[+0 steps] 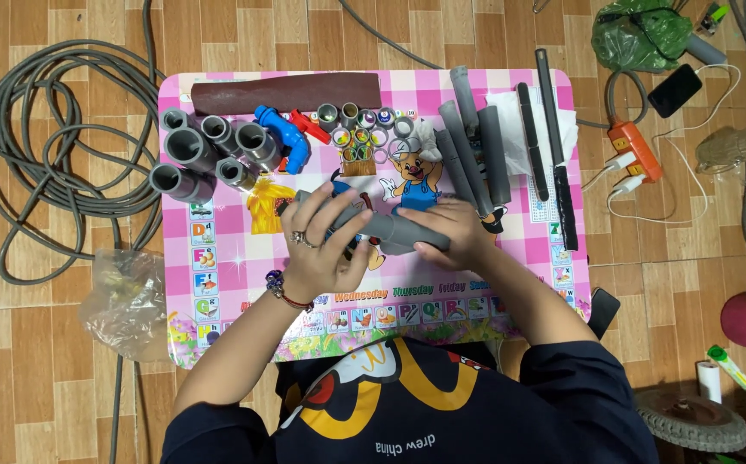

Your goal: Assembling a structure from various PVC pipe segments and fittings on a small table.

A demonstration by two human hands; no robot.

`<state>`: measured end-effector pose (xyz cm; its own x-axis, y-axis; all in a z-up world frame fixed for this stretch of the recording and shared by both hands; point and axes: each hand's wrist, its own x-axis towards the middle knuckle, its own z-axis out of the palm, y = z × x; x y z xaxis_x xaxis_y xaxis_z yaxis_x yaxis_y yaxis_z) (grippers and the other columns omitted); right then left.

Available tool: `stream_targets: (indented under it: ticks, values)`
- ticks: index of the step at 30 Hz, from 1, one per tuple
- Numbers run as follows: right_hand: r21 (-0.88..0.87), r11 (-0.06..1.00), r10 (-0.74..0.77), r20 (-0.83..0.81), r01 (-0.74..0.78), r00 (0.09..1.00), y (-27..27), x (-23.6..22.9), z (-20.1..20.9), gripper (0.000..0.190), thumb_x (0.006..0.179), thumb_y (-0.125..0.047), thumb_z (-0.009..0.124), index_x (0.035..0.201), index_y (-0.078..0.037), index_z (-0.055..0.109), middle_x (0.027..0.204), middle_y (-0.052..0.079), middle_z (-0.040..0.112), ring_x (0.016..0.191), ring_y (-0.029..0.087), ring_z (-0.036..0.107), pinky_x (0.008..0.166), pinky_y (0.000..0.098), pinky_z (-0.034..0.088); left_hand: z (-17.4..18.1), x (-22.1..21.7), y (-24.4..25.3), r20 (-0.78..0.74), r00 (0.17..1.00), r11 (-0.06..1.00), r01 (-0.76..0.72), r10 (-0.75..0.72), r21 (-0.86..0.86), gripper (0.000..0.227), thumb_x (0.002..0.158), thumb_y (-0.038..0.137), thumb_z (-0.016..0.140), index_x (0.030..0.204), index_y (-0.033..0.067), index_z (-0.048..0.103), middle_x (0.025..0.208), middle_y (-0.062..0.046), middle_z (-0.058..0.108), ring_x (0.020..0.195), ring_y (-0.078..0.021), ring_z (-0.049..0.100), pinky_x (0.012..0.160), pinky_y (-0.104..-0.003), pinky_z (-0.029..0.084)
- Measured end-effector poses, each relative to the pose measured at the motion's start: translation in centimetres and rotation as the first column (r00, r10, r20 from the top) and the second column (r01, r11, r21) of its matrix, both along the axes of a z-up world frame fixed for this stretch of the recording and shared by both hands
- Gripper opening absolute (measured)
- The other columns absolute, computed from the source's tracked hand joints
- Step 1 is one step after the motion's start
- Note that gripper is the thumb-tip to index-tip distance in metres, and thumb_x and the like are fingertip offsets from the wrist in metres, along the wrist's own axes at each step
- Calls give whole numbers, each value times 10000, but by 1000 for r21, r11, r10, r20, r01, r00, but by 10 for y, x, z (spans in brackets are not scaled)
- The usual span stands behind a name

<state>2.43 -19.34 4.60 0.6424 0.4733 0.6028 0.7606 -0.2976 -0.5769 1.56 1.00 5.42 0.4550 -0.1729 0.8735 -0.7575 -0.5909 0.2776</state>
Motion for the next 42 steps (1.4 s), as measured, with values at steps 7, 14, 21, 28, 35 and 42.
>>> stream_targets:
  ticks: [7, 14, 21, 28, 35, 42]
  values:
    - [35, 999, 9, -37, -8, 999, -1, 0, -6, 402, 793, -305, 439, 1012, -24, 625, 653, 106, 607, 527, 246, 595, 521, 323, 466, -3, -8, -3, -45, 997, 997, 57, -59, -43, 368, 658, 324, 552, 990, 178, 620, 1034, -58, 578, 962, -246, 468, 833, -405, 213]
    - [45, 999, -26, -84, 30, 996, 0, -4, -10, 379, 782, -303, 428, 980, -53, 634, 668, 104, 617, 551, 257, 608, 515, 320, 470, -3, -6, -4, -3, 1000, 1000, -5, 5, -29, 359, 640, 368, 571, 946, 190, 630, 930, -24, 570, 843, -190, 443, 795, -402, 192]
    - [25, 1000, -5, -144, 9, 990, 9, -3, -6, 391, 778, -309, 486, 1005, -14, 603, 695, 146, 618, 602, 317, 611, 550, 374, 473, -1, 11, -3, -135, 986, 862, 20, -102, -506, 676, 771, 414, 605, 1251, 125, 227, 1339, -147, 227, 1276, -287, 178, 1032, -408, 140]
    - [-201, 976, -41, 196, 82, 980, -2, 10, -44, 514, 713, -473, 632, 969, -28, 604, 795, 103, 581, 784, 254, 563, 663, 334, 448, -15, -4, -18, -510, 593, 727, 200, -623, -657, 251, 783, 66, 599, 1013, 7, 519, 898, -131, 630, 945, -250, 580, 889, -361, 378]
    - [205, 715, -693, 83, 668, 716, -164, 70, -34, 271, 884, -105, 419, 1135, -27, 487, 854, 93, 534, 745, 178, 475, 669, 280, 361, 2, -9, -17, -475, 634, 754, 280, -611, -595, 228, 779, -21, 567, 954, 24, 427, 834, -100, 608, 837, -220, 615, 781, -310, 462]
    - [-703, 113, -914, -351, 703, -203, -367, 84, -192, 782, 781, -671, 443, 1306, -123, 255, 1062, 249, 511, 927, 423, 504, 768, 462, 418, -6, -11, -7, -406, 891, 969, 125, -205, -214, 180, 667, -6, 638, 777, 50, 507, 801, -84, 591, 745, -212, 583, 670, -285, 471]
